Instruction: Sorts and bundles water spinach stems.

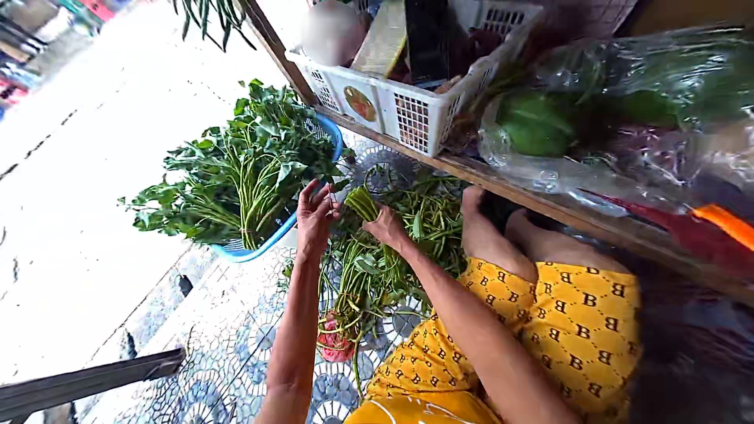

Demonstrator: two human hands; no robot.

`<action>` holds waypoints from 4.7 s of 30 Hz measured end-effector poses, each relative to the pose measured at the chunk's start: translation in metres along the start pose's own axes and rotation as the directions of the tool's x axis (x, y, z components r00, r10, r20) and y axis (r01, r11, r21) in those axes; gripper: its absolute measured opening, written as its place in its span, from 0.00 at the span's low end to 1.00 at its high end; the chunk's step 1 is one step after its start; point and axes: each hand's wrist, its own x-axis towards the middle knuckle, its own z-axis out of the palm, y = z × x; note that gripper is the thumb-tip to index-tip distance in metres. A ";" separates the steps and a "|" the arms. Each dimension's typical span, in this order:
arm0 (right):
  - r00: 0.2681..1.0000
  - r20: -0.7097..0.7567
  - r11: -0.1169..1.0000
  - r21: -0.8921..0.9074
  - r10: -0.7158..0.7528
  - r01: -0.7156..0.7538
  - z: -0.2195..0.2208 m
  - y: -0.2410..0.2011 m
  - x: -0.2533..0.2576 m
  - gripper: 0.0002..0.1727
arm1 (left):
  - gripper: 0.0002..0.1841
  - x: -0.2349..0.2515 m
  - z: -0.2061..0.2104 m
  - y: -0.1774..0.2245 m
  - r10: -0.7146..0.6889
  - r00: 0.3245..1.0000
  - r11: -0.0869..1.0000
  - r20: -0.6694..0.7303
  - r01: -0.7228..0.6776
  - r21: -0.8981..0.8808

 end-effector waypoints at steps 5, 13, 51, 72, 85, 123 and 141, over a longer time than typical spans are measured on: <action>0.997 0.047 0.998 0.000 0.066 -0.066 -0.001 -0.001 0.004 0.27 | 0.45 -0.005 0.001 0.029 0.127 0.925 0.722 0.359 -0.334 0.606; 0.970 0.235 0.998 -0.022 -0.058 0.065 0.004 0.008 0.006 0.19 | 0.50 0.002 0.020 0.056 -0.091 0.726 0.390 0.682 -0.604 0.695; 0.999 0.035 0.847 0.532 -0.038 0.013 -0.027 -0.004 -0.006 0.06 | 0.25 -0.042 0.005 -0.021 0.176 0.881 0.374 0.440 -0.473 0.797; 0.992 -0.015 0.951 0.281 -0.126 0.125 -0.011 -0.009 -0.023 0.19 | 0.27 -0.019 0.014 -0.057 -0.030 0.996 0.877 0.087 0.068 -0.476; 0.960 0.183 0.830 -0.486 -0.210 0.275 0.029 0.010 -0.009 0.16 | 0.15 -0.003 -0.011 0.001 0.006 0.759 0.516 0.651 -0.560 0.648; 0.889 0.067 0.755 -0.502 -0.452 0.422 0.044 0.056 0.006 0.21 | 0.38 -0.017 -0.028 -0.049 -0.158 0.979 0.749 0.129 0.033 0.662; 0.652 0.009 0.473 -0.682 -0.758 0.558 0.046 0.050 -0.004 0.19 | 0.47 -0.030 -0.052 -0.050 -0.156 0.972 0.792 0.176 0.016 0.610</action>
